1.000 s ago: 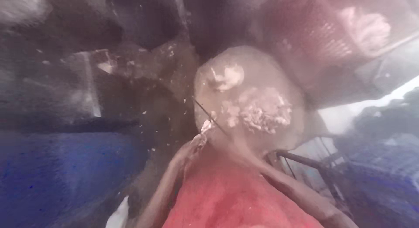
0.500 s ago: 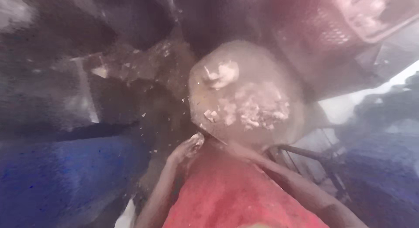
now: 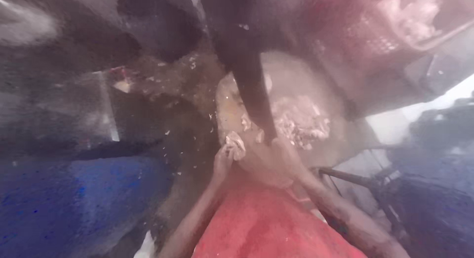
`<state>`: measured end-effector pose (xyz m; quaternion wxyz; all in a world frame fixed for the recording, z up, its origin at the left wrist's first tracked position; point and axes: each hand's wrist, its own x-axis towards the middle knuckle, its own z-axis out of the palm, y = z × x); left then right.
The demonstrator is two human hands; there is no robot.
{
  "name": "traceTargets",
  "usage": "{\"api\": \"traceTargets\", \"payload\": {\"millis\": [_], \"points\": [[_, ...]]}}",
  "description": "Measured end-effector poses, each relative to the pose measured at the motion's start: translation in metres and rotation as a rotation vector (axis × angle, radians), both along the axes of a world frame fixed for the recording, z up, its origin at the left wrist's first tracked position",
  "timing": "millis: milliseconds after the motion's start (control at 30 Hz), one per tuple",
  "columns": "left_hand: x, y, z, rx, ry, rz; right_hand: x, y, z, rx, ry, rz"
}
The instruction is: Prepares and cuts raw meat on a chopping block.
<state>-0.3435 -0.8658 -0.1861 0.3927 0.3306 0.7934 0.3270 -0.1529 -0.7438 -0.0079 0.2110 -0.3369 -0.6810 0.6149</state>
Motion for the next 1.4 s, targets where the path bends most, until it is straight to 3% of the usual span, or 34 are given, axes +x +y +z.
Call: {"api": "traceTargets", "payload": {"millis": [33,100,233,300,433,533,633,700,800,867,967,1067,1167,1233,1333,1400], "points": [[-0.003,-0.001,-0.001,0.01,-0.064,0.089,-0.007,-0.009,0.004,0.067,0.031,-0.022],[-0.007,-0.004,0.001,0.029,-0.215,0.209,-0.014,-0.032,-0.024,0.155,-0.017,-0.041],[-0.012,0.001,-0.001,-0.014,-0.408,0.274,-0.01,-0.058,-0.139,-0.218,-0.551,0.157],[-0.011,0.011,-0.002,-0.089,-0.417,0.218,-0.01,-0.058,-0.158,-0.36,-0.657,0.225],[-0.009,0.025,-0.011,-0.2,-0.258,0.052,-0.015,-0.05,-0.157,-0.568,-0.519,0.188],[-0.015,0.011,-0.005,-0.142,-0.313,0.059,-0.026,-0.038,-0.146,-0.637,-0.352,0.024],[-0.026,-0.026,0.017,-0.036,-0.328,0.15,-0.014,-0.047,-0.108,-0.357,-0.34,-0.027],[-0.037,-0.048,0.022,0.027,-0.281,0.201,0.012,-0.049,-0.093,-0.153,-0.507,-0.007],[-0.044,-0.069,0.013,0.061,-0.259,0.27,0.046,-0.033,-0.115,-0.14,-0.789,0.131],[-0.043,-0.071,0.007,0.081,-0.293,0.286,0.047,-0.021,-0.111,-0.17,-0.831,0.186],[-0.03,-0.075,0.002,0.153,-0.343,0.281,0.022,-0.034,-0.06,-0.112,-0.613,0.172],[-0.024,-0.068,0.004,0.178,-0.347,0.271,0.004,-0.053,-0.077,0.057,-0.335,0.117],[-0.023,-0.064,0.0,0.156,-0.314,0.276,0.009,-0.033,-0.122,-0.059,-0.65,0.212],[-0.027,-0.061,0.0,0.143,-0.296,0.292,0.007,-0.022,-0.117,-0.043,-0.732,0.191],[-0.024,-0.065,0.0,0.138,-0.295,0.306,0.002,-0.038,-0.074,-0.021,-0.563,0.149],[-0.023,-0.06,0.001,0.152,-0.314,0.317,0.001,-0.047,-0.082,-0.028,-0.437,0.159]]}}
